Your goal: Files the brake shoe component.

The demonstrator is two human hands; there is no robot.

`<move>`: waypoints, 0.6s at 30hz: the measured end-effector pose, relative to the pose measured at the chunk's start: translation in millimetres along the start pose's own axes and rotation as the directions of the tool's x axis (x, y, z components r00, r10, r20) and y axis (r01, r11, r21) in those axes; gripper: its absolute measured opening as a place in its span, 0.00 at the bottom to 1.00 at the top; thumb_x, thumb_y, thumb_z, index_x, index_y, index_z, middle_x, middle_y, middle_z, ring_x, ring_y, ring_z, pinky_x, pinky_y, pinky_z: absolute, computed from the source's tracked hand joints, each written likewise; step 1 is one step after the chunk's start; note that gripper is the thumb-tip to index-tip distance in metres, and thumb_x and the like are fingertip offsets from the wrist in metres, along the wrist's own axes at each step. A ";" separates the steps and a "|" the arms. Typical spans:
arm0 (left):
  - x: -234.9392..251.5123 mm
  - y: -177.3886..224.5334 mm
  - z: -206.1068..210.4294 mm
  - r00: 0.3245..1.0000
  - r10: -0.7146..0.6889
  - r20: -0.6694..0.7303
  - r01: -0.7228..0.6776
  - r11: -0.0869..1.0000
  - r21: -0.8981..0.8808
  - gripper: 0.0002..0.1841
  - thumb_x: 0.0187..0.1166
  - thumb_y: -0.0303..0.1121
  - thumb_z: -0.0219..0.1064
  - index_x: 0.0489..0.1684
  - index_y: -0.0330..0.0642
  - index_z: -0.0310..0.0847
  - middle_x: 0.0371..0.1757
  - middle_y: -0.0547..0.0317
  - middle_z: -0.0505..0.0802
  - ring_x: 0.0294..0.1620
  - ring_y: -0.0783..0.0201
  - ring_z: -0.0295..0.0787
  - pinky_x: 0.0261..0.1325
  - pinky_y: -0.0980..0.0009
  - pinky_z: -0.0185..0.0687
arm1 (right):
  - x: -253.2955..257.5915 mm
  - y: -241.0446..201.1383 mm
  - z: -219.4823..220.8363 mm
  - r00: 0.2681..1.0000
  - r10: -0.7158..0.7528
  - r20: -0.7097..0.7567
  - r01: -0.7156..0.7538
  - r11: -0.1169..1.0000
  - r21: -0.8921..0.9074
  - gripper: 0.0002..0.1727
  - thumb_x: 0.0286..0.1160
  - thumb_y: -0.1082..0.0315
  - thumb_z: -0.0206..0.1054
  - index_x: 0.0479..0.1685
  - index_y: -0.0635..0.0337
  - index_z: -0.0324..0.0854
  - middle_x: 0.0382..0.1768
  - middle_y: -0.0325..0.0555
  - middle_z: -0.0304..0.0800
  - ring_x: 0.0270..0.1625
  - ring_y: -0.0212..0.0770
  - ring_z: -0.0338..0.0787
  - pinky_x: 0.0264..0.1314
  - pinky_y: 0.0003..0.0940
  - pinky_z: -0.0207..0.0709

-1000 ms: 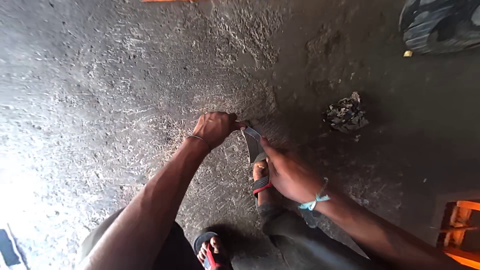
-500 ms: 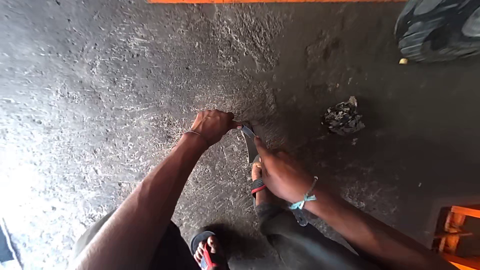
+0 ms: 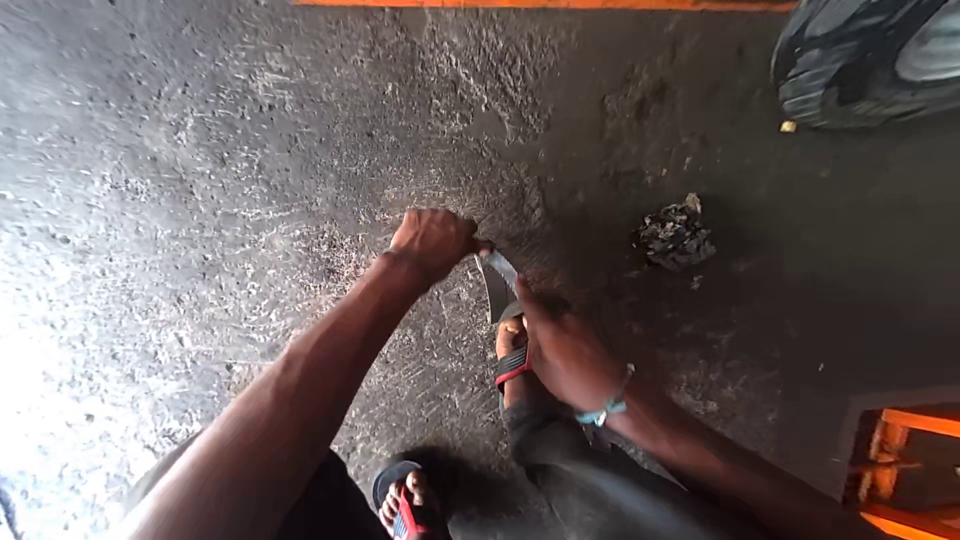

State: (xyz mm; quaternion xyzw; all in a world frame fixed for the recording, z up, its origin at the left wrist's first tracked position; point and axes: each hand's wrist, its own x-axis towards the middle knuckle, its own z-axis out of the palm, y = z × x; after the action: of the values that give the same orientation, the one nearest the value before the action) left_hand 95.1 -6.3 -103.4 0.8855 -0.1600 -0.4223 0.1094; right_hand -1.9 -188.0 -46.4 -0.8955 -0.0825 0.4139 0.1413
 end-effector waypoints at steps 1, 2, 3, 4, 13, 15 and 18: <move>-6.2 2.6 4.8 1.000 0.029 -0.010 -0.029 1.000 0.006 0.28 0.91 0.53 0.52 0.53 0.32 0.84 0.49 0.32 0.91 0.55 0.31 0.89 0.53 0.33 0.77 | -7.0 -0.1 2.4 1.000 0.013 0.021 -0.013 1.000 0.009 0.38 0.86 0.70 0.59 0.94 0.64 0.49 0.34 0.61 0.90 0.39 0.61 0.93 0.46 0.55 0.85; -8.0 2.0 7.8 0.999 0.043 -0.024 -0.043 0.999 0.002 0.27 0.91 0.52 0.53 0.52 0.32 0.84 0.48 0.33 0.91 0.55 0.31 0.89 0.53 0.34 0.77 | -7.0 -1.3 1.3 0.998 0.035 0.055 -0.035 0.999 0.007 0.39 0.86 0.70 0.58 0.95 0.63 0.46 0.35 0.61 0.91 0.40 0.61 0.93 0.47 0.54 0.85; -4.8 0.2 6.3 0.999 0.041 -0.032 -0.041 0.999 0.002 0.27 0.91 0.52 0.53 0.53 0.32 0.84 0.50 0.32 0.91 0.56 0.31 0.89 0.54 0.32 0.77 | -1.7 -2.6 -2.0 0.995 0.046 0.085 -0.046 0.999 0.005 0.39 0.88 0.69 0.57 0.96 0.63 0.43 0.35 0.62 0.91 0.41 0.62 0.93 0.47 0.55 0.85; -0.2 -1.7 1.9 1.000 0.022 -0.019 -0.022 1.000 0.019 0.28 0.92 0.52 0.52 0.55 0.32 0.84 0.52 0.31 0.91 0.58 0.30 0.88 0.55 0.31 0.77 | 6.4 -4.9 -5.4 0.992 0.061 0.112 -0.064 0.998 0.020 0.38 0.89 0.68 0.55 0.96 0.60 0.42 0.37 0.63 0.91 0.43 0.64 0.93 0.50 0.58 0.84; -7.4 2.6 -3.2 1.000 0.011 -0.018 -0.010 0.997 0.081 0.27 0.92 0.51 0.53 0.57 0.32 0.83 0.54 0.31 0.90 0.61 0.31 0.87 0.56 0.32 0.76 | 5.5 -11.7 2.3 0.985 0.088 0.150 -0.098 0.993 0.063 0.44 0.86 0.70 0.58 0.97 0.59 0.35 0.39 0.64 0.91 0.47 0.64 0.93 0.55 0.58 0.82; -9.4 5.6 -1.1 0.999 0.007 -0.043 -0.004 0.997 0.079 0.26 0.92 0.50 0.53 0.57 0.32 0.84 0.54 0.31 0.90 0.61 0.30 0.87 0.56 0.32 0.77 | 4.3 -7.0 11.3 0.996 0.056 0.072 -0.059 0.997 0.043 0.44 0.85 0.71 0.59 0.97 0.60 0.36 0.34 0.61 0.91 0.43 0.62 0.93 0.50 0.57 0.84; -21.9 5.4 16.2 0.994 0.014 -0.112 -0.010 0.999 0.040 0.25 0.91 0.49 0.56 0.52 0.31 0.85 0.48 0.33 0.90 0.56 0.31 0.88 0.50 0.35 0.79 | -7.8 -4.0 26.6 0.999 0.011 -0.037 -0.009 0.998 0.055 0.45 0.79 0.74 0.64 0.96 0.64 0.43 0.35 0.63 0.91 0.48 0.67 0.91 0.62 0.61 0.78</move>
State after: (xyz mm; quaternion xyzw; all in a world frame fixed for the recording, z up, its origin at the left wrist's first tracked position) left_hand 68.4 -3.9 -96.0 0.9088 -0.1672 -0.3681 0.1035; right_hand -27.5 -181.4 -56.0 -0.8992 -0.0641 0.3999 0.1652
